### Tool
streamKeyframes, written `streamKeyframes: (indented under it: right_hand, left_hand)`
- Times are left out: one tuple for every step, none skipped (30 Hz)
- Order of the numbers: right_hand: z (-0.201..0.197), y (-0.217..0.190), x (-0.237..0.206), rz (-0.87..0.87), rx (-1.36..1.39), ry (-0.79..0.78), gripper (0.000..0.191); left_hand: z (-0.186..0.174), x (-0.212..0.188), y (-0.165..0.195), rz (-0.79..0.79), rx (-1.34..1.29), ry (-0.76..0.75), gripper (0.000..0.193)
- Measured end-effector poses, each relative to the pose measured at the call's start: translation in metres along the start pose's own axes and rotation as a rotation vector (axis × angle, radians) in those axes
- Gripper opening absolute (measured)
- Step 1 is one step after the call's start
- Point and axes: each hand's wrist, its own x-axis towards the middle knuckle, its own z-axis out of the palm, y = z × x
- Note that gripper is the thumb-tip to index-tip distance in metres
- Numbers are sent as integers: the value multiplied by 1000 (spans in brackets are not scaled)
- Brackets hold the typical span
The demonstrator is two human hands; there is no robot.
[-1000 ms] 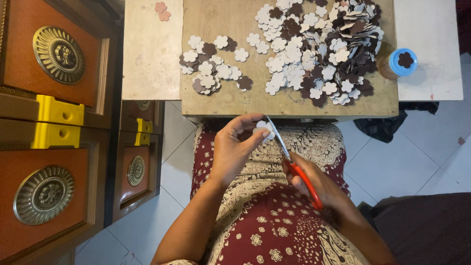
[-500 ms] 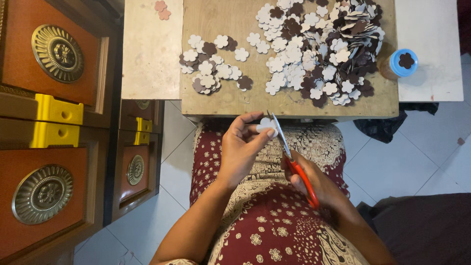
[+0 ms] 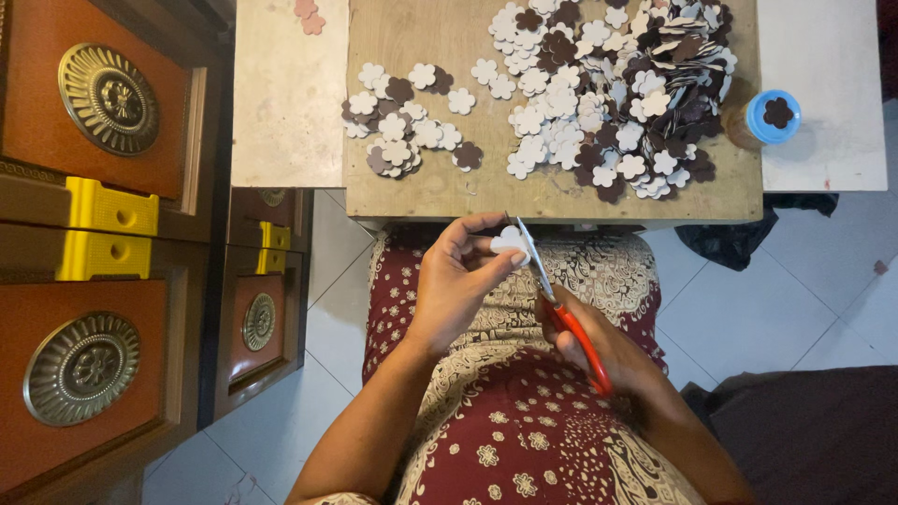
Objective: The person trims the edges of small white flower-shaped paper cutouts using red-handled scissors. They pick up each piece, trim it, and place it back on the table among other cutouts.
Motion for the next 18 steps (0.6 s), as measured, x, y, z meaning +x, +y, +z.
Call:
streamKeyframes:
  right_hand:
    - [1,2,0,1,9,-2,96]
    - [1,5,-1,3,18,-5,95]
    - [1,6,-1,4,26,-7,94]
    - [0,8,-1,-1,17,-12,94]
    - [-1,9,-1,-6,8,-16,93]
    - [-2,9,-1,-11,0,-20,92]
    - [-3,9,-1,-41,-12,-20,90]
    - [-4,9,0,-72,-23,-20,88]
    - [-4,9,0,-102,-35,-21,86]
    - [-4,8,0,-78,-31,-27,86]
    - [-5,7,-1,-54,-26,-32,86]
    - [-6,6,-2,-30,-23,-37,86]
    - [-7,5,-1,-13,-22,-47,85]
    - [-8,4,-1,5,-21,-57,85]
    - [-8,3,-1,24,-20,-67,84]
    - [-8,2,-1,1,-32,-61,83]
    - [-8,1,-1,-23,-45,-55,82]
    - [-9,1,0,-47,-59,-49,81]
  left_hand:
    - [-1,0,1,-8,3,-5,48]
    - [-2,0,1,-13,5,-5,49]
    - [-3,1,1,-17,6,-5,49]
    - [-4,1,1,-22,8,-6,50]
    - [-4,1,1,-11,21,0,51]
    - [-5,0,1,-1,34,5,52]
    - [-5,1,0,8,46,9,52]
    - [-6,1,0,6,38,14,53]
    - [-6,1,0,4,30,20,53]
    - [-7,2,0,2,22,26,54]
    - [-7,2,0,-10,23,32,54]
    - [-8,2,1,-21,24,37,55]
    - [-9,2,2,-32,25,42,55]
    - [-10,2,2,-16,20,39,56]
    - [-10,3,2,-1,15,37,56]
    - [-10,3,3,13,10,34,56]
    - [-9,3,3,13,1,36,57]
    - [-9,3,3,15,-8,37,57]
